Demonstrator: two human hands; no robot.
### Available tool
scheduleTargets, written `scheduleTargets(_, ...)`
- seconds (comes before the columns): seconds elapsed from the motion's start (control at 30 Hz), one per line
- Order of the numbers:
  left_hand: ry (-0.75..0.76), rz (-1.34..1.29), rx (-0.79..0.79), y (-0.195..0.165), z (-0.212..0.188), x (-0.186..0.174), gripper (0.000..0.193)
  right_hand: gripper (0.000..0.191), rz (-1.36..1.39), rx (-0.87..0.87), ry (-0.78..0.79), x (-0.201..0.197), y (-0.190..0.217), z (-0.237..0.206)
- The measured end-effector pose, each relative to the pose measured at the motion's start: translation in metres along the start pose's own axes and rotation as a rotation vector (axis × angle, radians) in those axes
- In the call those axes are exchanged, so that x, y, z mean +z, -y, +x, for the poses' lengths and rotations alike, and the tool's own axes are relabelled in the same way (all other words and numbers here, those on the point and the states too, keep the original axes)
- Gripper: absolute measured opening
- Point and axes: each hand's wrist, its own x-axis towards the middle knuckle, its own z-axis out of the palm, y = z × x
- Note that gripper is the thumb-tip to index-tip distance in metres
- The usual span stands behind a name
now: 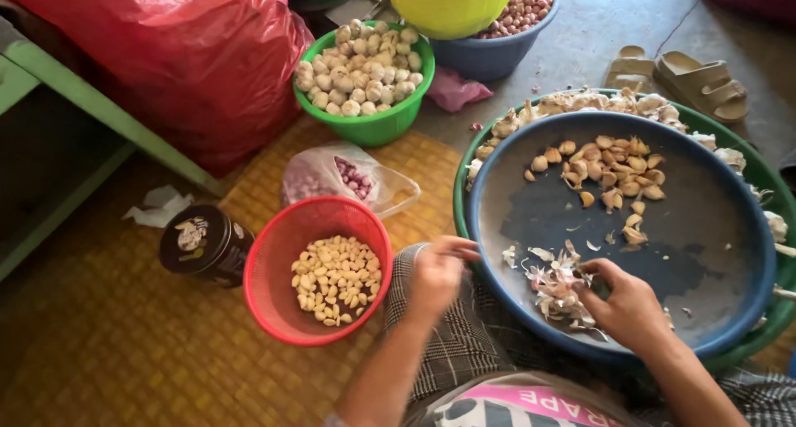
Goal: The person sits on the floor and peels garlic cloves by hand, removing the papery skins over a large blue tray. Peeled cloves are placed into a red basket beside them, while unpeeled bulbs wait in a green basket and discarded skins collect on the tray.
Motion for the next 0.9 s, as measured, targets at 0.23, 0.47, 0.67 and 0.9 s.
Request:
scheduleTargets(0.23,-0.284,0.986,0.335,0.056,0.080,-0.121,0.049,0.035,0.033,-0.132,-0.132,0.112,-0.013,0.091)
scheduleTargets(0.47,0.342,1.116,0.237,0.105,0.164,0.054,0.042,0.026,0.071,0.001,-0.099,0.026,-0.117,0.124)
scheduleTargets(0.67,0.542,1.128,0.214,0.092,0.178,0.071,0.038,0.025,0.099,-0.002,-0.099,0.007,-0.117,0.150)
scheduleTargets(0.9,0.882,0.974,0.561,0.144,0.144,0.292,0.032,0.027,0.033,-0.048,-0.050,-0.075,-0.228,0.207)
